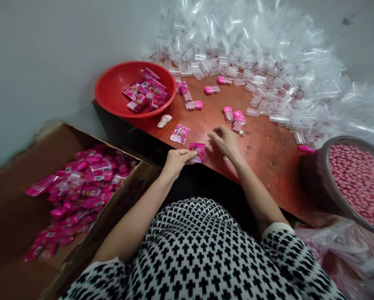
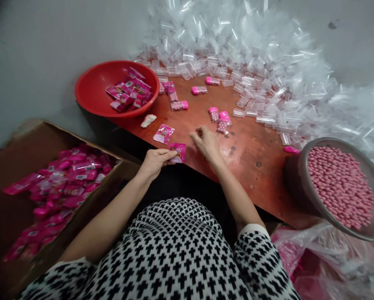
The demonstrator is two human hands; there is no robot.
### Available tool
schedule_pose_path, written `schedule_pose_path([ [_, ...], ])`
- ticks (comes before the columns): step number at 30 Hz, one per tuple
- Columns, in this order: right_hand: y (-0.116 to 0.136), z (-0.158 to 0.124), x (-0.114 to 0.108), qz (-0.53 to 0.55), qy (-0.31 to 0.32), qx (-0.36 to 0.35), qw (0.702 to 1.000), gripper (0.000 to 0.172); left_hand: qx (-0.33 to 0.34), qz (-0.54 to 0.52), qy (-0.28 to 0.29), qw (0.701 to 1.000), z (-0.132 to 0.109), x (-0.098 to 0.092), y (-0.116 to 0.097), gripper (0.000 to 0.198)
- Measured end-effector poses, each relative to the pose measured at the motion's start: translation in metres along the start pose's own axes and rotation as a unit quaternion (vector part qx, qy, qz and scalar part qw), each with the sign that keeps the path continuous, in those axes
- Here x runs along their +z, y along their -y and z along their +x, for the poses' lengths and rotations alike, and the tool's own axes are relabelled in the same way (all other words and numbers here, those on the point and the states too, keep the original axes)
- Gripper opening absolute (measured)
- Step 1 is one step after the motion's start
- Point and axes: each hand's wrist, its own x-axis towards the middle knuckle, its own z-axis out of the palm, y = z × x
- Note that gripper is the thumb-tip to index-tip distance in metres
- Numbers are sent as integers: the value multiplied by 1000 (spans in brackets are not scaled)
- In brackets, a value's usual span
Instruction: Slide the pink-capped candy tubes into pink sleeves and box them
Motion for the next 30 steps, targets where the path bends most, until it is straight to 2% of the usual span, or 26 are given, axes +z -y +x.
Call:
schedule_pose_path([
  [2,-6,11,-15,-146,-125,41,980,35,-12,-28,-21,999,-3,5,1,36],
  [3,-10,16,-22,-201,-162,68,964,40,-20,-45,-26,998,-4,7,1,36],
  [4,-14,22,-27,-240,-179,94,949,44,-28,-63,-30,997,-5,9,1,35],
  [6,-24,31,-35,-284,-175,136,933,48,-45,-101,-35,993,-5,11,1,32],
  [9,-37,38,-41,-293,-156,150,931,40,-69,-161,-45,984,-3,13,-1,27],
  [11,-41,33,-43,-242,-145,131,950,34,-78,-211,-59,973,0,13,-2,23],
  [14,-34,7,-39,-23,-85,103,991,30,-87,-295,-89,947,5,16,-5,18],
  [15,-28,-6,-34,71,-51,101,991,30,-91,-319,-96,938,6,17,-5,17],
  [17,-12,-36,-22,214,25,100,971,30,-98,-357,-108,922,8,20,-6,15],
  [19,5,-65,-6,287,79,99,950,31,-102,-383,-117,911,9,22,-7,14],
  [21,17,-87,10,303,104,98,942,32,-98,-396,-112,906,9,25,-7,13],
  [23,24,-98,22,292,102,100,945,33,-88,-400,-99,907,8,28,-7,13],
  [30,23,-97,37,286,57,98,952,35,-34,-368,-60,927,-2,35,-8,20],
])
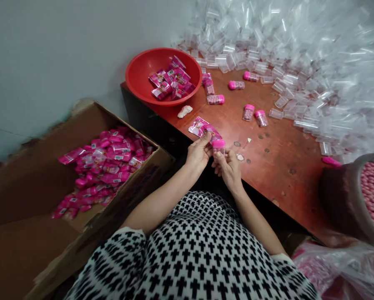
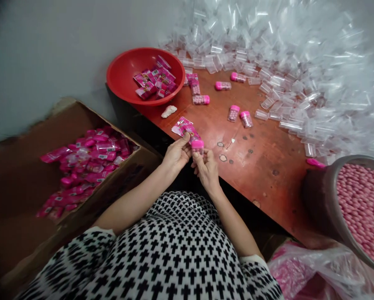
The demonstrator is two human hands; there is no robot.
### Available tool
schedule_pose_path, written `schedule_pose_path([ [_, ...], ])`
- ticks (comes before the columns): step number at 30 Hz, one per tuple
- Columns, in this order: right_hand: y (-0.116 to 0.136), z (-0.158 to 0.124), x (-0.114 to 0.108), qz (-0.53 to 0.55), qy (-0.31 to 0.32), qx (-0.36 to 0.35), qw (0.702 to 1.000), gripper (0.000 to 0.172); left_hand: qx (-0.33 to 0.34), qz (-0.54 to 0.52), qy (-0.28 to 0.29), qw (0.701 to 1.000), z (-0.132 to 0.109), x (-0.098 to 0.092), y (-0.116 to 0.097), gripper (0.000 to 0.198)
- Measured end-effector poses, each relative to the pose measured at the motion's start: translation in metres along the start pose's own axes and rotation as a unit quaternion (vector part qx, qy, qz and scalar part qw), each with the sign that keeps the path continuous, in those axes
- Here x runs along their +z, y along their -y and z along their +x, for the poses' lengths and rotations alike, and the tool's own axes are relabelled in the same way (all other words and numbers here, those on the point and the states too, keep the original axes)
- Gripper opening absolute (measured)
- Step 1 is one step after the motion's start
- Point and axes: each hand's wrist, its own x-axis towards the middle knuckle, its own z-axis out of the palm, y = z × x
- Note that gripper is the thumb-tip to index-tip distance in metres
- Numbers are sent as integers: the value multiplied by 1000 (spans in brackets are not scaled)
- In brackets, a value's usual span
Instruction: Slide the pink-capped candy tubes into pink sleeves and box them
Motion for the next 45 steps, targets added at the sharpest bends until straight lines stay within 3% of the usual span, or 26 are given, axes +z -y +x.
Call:
schedule_pose_path([
  [6,-3,4,1,56,40,-12,998,33,18,25,36,999,-2,1,-3,27],
  [12,-5,8,1,30,-25,-42,998,31,4,2,10,1000,-1,5,-7,23],
  [16,-4,8,2,17,-13,-46,999,32,12,26,23,999,-2,7,-5,22],
  [22,-5,10,3,88,46,-25,995,30,16,83,67,994,-2,5,-5,35],
  [25,-7,12,3,67,9,-42,997,29,29,105,104,989,-1,3,-6,42],
  [32,-13,11,5,-13,-36,-98,994,27,-2,176,105,979,0,-3,-4,40],
  [39,-10,13,2,142,71,19,987,32,-13,235,144,961,3,-5,-15,30],
  [43,-9,13,1,57,-7,-49,997,30,-1,262,140,955,1,-3,-14,31],
  [45,-8,14,1,52,-18,-59,997,30,-5,253,141,957,-2,-2,-11,34],
])
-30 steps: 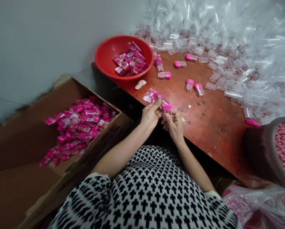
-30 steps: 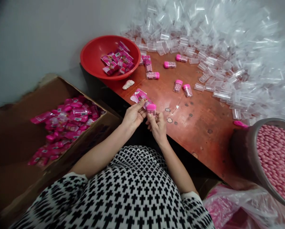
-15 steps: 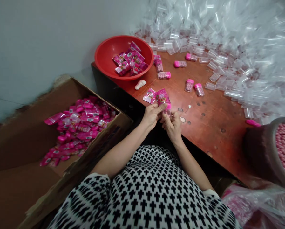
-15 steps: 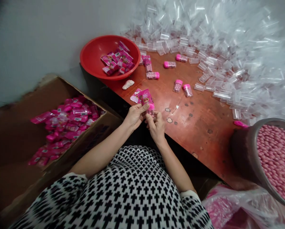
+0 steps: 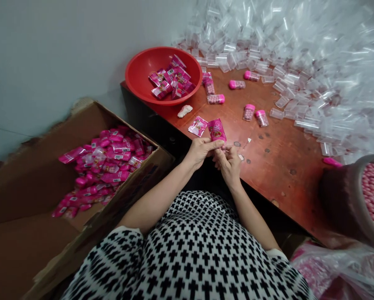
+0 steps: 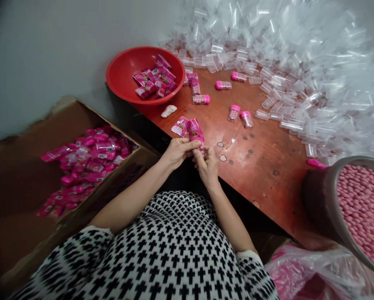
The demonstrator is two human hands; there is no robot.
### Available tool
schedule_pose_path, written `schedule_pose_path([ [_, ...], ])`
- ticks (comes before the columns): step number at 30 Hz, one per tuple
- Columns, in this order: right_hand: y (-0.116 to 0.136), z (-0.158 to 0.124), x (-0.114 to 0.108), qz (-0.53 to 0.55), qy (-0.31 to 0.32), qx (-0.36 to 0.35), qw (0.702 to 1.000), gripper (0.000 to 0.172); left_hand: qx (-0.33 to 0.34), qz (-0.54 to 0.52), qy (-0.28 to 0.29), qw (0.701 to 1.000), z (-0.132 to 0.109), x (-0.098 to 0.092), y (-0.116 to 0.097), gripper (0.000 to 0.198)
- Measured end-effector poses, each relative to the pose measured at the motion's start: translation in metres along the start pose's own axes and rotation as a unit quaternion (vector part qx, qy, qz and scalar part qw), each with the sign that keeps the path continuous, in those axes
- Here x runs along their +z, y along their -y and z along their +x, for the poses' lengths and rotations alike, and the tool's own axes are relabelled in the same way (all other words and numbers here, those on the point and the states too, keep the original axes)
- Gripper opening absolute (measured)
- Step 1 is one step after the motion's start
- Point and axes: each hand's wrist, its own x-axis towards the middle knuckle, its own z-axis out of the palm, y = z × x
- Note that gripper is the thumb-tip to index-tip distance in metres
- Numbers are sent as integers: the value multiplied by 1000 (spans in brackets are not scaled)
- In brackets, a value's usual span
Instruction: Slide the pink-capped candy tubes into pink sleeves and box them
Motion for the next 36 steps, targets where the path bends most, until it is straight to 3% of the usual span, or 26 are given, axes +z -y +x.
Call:
schedule_pose_path([
  [5,-2,5,-1,111,61,80,989,32,-14,-2,19,1000,-4,2,1,35],
  [12,-7,2,-2,184,94,47,977,36,5,-80,-49,996,-3,-4,-2,33],
  [18,-1,12,0,195,56,49,978,40,3,-60,33,998,-11,-6,9,33],
  [23,6,20,14,158,108,93,977,38,2,-52,57,997,-28,-25,0,30],
  [25,9,20,22,129,150,92,976,34,27,-75,16,997,-42,-39,-9,27],
  [27,12,19,27,105,177,82,975,31,92,-125,-86,984,-57,-58,-19,32],
  [29,14,19,28,93,169,80,978,32,173,-159,-208,949,-68,-80,-27,47],
  [31,13,20,25,84,141,84,983,33,209,-128,-279,928,-69,-100,-31,60],
  [34,11,22,18,69,112,88,987,32,231,93,-298,922,-46,-117,-33,54],
  [36,10,21,16,63,106,89,988,31,264,324,-281,864,-16,-116,-36,44],
])
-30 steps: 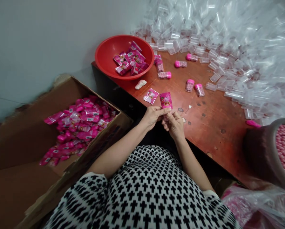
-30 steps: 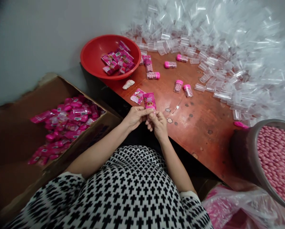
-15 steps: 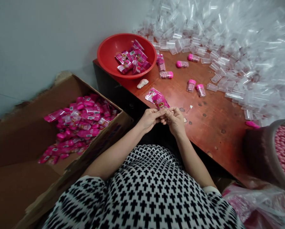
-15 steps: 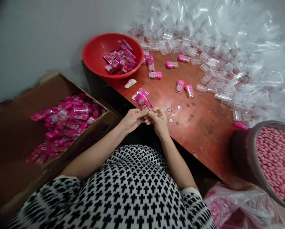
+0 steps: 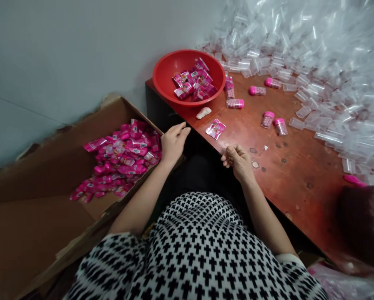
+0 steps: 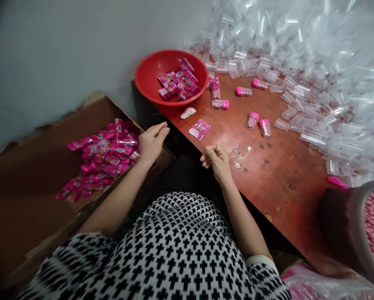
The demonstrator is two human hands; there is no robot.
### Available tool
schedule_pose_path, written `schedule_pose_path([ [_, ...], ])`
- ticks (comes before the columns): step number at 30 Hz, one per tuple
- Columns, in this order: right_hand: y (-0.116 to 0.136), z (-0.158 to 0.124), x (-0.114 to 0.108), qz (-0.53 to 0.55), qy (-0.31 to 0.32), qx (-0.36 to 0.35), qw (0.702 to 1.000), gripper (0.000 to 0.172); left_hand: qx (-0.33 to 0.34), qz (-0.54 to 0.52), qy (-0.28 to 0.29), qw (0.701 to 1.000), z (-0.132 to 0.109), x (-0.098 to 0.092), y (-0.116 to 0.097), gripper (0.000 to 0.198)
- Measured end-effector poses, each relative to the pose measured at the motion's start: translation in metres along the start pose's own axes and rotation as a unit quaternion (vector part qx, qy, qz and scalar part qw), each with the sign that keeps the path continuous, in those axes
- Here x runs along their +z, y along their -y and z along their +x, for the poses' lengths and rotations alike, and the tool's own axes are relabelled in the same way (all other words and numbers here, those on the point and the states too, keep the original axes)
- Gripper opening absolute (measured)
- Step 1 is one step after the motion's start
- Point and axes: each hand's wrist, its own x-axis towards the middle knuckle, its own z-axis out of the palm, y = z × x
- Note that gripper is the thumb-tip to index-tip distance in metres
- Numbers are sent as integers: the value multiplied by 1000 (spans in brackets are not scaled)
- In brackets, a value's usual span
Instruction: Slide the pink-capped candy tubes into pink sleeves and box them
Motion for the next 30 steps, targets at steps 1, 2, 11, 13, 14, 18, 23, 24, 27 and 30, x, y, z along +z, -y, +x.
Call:
schedule_pose_path([
  [1,0,-1,0,-2,-1,1,1000,31,46,92,2,995,12,12,1,42],
  [2,-1,-3,0,-5,-2,3,1000,31,74,172,7,982,24,25,1,41],
  [11,-5,-15,-4,-19,-7,20,1000,30,120,449,-5,886,70,82,11,58],
  [13,-4,-16,-6,-18,-6,18,1000,31,133,455,5,881,66,79,10,54],
  [14,-4,-16,-7,-18,-6,17,1000,31,138,456,9,879,62,77,8,51],
  [18,-1,-15,-11,-21,-7,14,1000,32,195,429,13,882,33,70,-4,44],
  [23,4,-13,-10,-38,-5,3,999,31,216,354,90,906,8,78,2,28],
  [24,6,-13,-8,-41,-3,0,999,31,199,337,88,916,8,81,5,24],
  [27,9,-11,-4,-51,9,-8,999,31,172,274,74,943,13,85,13,18],
  [30,9,-1,0,-62,7,-15,998,32,170,216,63,960,14,85,15,17],
])
